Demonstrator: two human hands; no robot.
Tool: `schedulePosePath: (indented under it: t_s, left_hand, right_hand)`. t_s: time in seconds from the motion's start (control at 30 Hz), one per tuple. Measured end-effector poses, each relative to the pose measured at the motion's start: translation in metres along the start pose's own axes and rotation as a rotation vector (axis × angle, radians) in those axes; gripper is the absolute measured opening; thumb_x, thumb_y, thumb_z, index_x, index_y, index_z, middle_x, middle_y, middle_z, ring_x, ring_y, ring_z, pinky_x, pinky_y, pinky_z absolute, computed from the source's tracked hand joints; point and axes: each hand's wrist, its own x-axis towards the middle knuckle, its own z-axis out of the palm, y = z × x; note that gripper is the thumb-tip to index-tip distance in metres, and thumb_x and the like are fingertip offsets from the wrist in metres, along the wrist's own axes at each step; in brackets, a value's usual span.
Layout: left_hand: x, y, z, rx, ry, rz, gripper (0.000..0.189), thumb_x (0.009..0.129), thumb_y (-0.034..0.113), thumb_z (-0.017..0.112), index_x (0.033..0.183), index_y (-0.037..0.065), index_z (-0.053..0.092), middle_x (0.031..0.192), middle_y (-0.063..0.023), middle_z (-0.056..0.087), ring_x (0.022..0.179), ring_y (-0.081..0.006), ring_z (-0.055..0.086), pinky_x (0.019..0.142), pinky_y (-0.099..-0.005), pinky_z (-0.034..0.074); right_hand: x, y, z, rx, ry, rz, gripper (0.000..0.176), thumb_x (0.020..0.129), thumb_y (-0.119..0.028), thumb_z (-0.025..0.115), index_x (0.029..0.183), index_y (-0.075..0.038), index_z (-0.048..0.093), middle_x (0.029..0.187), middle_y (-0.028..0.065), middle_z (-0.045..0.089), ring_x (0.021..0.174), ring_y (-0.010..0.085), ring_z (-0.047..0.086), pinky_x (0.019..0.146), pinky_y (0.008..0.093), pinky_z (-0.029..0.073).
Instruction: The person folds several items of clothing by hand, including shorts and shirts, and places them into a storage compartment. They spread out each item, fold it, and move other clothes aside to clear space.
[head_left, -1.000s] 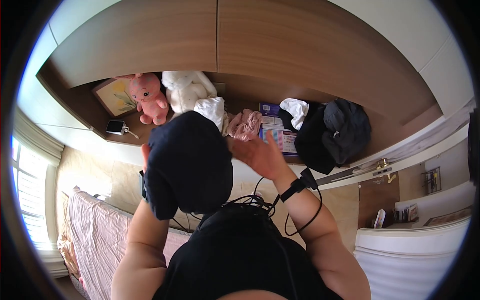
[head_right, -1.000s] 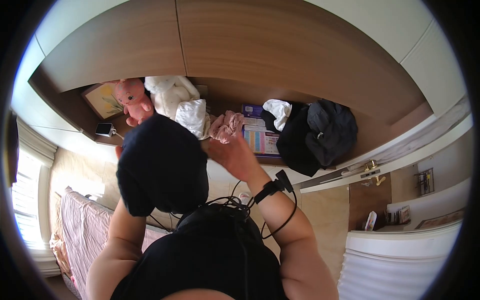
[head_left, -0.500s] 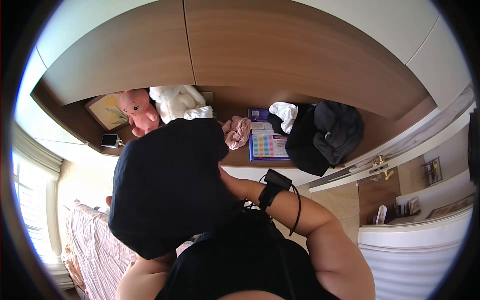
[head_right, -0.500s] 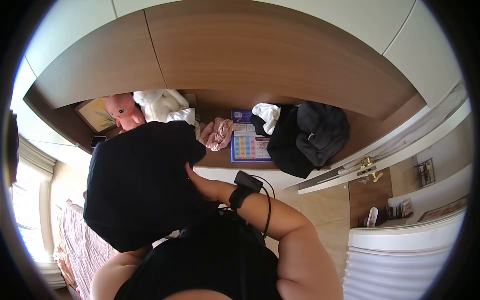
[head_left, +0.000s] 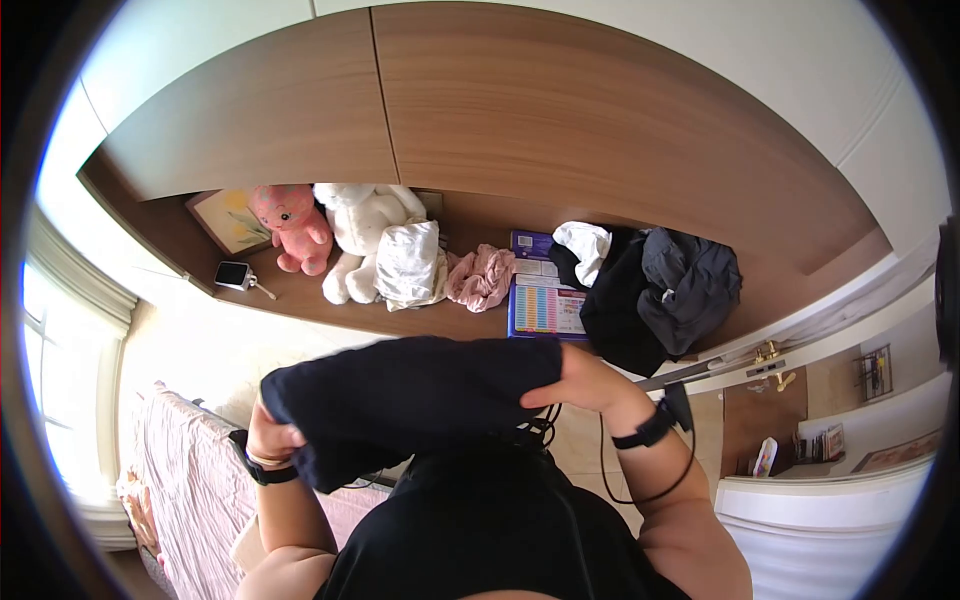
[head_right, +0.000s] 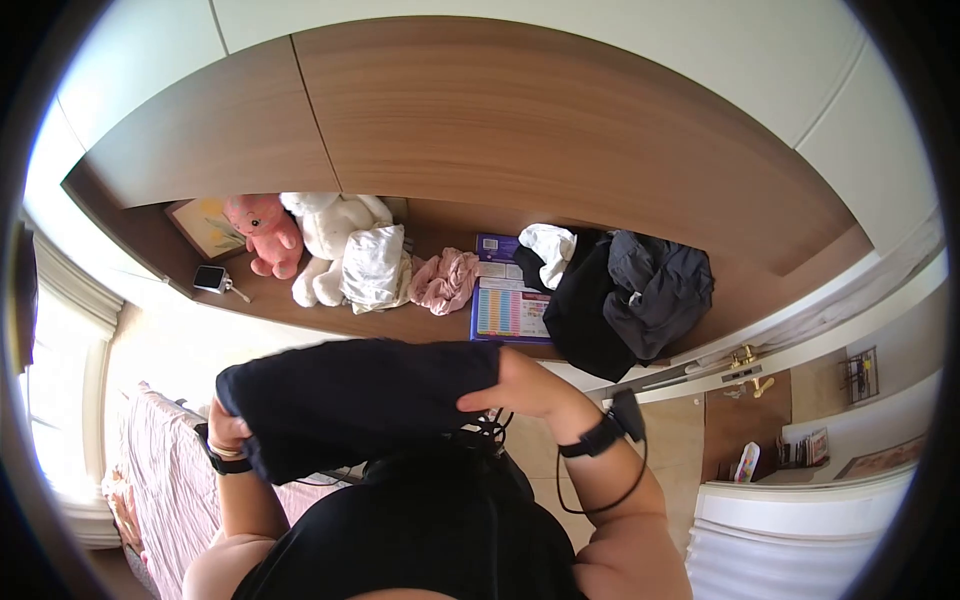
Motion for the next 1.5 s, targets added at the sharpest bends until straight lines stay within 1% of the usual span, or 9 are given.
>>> schedulePosePath:
  t_s: [0.2,0.27,0.33,0.4,0.47,0.63,0.7,1.13,1.5]
  left_hand:
    - [0.022,0.038,0.022,0.872,0.245,-0.326,0.02,0.086,0.007,0.081,0.097,-0.006,0.071,0.092,-0.0007,0.07,0.081,-0.0087,0.06,0.075,-0.0253,0.049]
    - [0.034,0.035,0.032,0.919,0.256,-0.247,0.015,0.088,0.008,0.079,0.087,-0.004,0.07,0.082,0.0043,0.064,0.072,-0.007,0.052,0.067,-0.0245,0.043]
    - [0.05,0.026,0.035,1.123,0.158,0.324,0.018,0.088,0.01,0.078,0.083,-0.004,0.068,0.086,0.0013,0.066,0.063,-0.008,0.05,0.063,-0.0238,0.042]
    - [0.052,0.031,0.03,1.223,0.138,0.347,0.023,0.094,0.018,0.074,0.092,-0.004,0.069,0.097,-0.0049,0.065,0.063,-0.0112,0.052,0.061,-0.0234,0.043]
    - [0.05,0.044,0.054,0.672,0.244,-0.208,0.037,0.099,0.033,0.069,0.107,-0.003,0.067,0.118,-0.0151,0.065,0.074,-0.0134,0.059,0.062,-0.0251,0.049]
    - [0.081,0.004,0.057,-0.079,-0.03,0.082,0.042,0.109,0.032,0.049,0.138,0.003,0.048,0.146,-0.0363,0.047,0.131,-0.0525,0.053,0.102,-0.0593,0.051]
    - [0.105,-0.017,0.063,-0.133,-0.122,0.127,0.039,0.111,0.03,0.044,0.141,0.006,0.045,0.149,-0.033,0.045,0.136,-0.0477,0.049,0.115,-0.0606,0.036]
    - [0.175,-0.072,0.071,-0.319,-0.173,0.32,0.035,0.104,0.035,0.057,0.119,0.003,0.058,0.117,-0.0179,0.061,0.116,-0.0323,0.055,0.106,-0.0463,0.04]
    - [0.056,-0.215,-0.015,-0.316,0.207,-0.348,0.029,0.103,0.019,0.055,0.119,-0.005,0.058,0.118,-0.0174,0.066,0.121,-0.0287,0.06,0.112,-0.0431,0.042]
  right_hand:
    - [-0.041,-0.006,-0.019,-0.229,0.434,0.211,0.048,0.073,-0.005,0.087,0.117,0.002,0.069,0.127,0.0073,0.066,0.105,0.0148,0.064,0.092,0.031,0.052]
    - [-0.048,0.003,-0.016,-0.526,0.684,-0.083,0.038,0.073,-0.005,0.088,0.107,0.003,0.073,0.141,0.0062,0.056,0.094,0.0166,0.066,0.087,0.0322,0.053]
    - [-0.052,-0.008,-0.013,-0.525,0.7,-0.183,0.032,0.074,-0.003,0.087,0.103,0.003,0.074,0.149,0.002,0.046,0.076,0.0151,0.064,0.072,0.0287,0.054]
    - [-0.062,-0.04,-0.006,-0.017,0.75,-0.078,0.031,0.078,-0.001,0.083,0.108,0.002,0.074,0.141,0.0043,0.055,0.065,0.0121,0.061,0.057,0.024,0.05]
    - [-0.07,-0.061,-0.005,-0.021,0.728,-0.097,0.032,0.086,-0.002,0.077,0.117,0.002,0.071,0.134,0.0087,0.064,0.063,0.0104,0.062,0.047,0.0216,0.046]
    - [-0.083,-0.055,-0.027,0.434,0.468,-0.322,0.029,0.101,-0.011,0.062,0.127,0.002,0.063,0.133,0.0157,0.065,0.096,0.0297,0.074,0.084,0.047,0.061]
    - [-0.081,-0.052,-0.044,0.515,0.441,-0.435,0.022,0.103,-0.008,0.058,0.123,0.001,0.065,0.127,0.0137,0.068,0.12,0.0303,0.066,0.113,0.0564,0.045]
    - [-0.064,-0.053,-0.088,-0.018,0.609,-0.823,0.033,0.073,-0.001,0.063,0.104,0.007,0.07,0.116,0.0187,0.067,0.104,0.0214,0.065,0.095,0.0322,0.049]
    - [-0.084,0.175,-0.071,0.082,0.695,0.0,0.02,0.083,-0.006,0.073,0.103,-0.002,0.073,0.089,-0.0033,0.068,0.076,0.0054,0.057,0.072,0.0208,0.044]
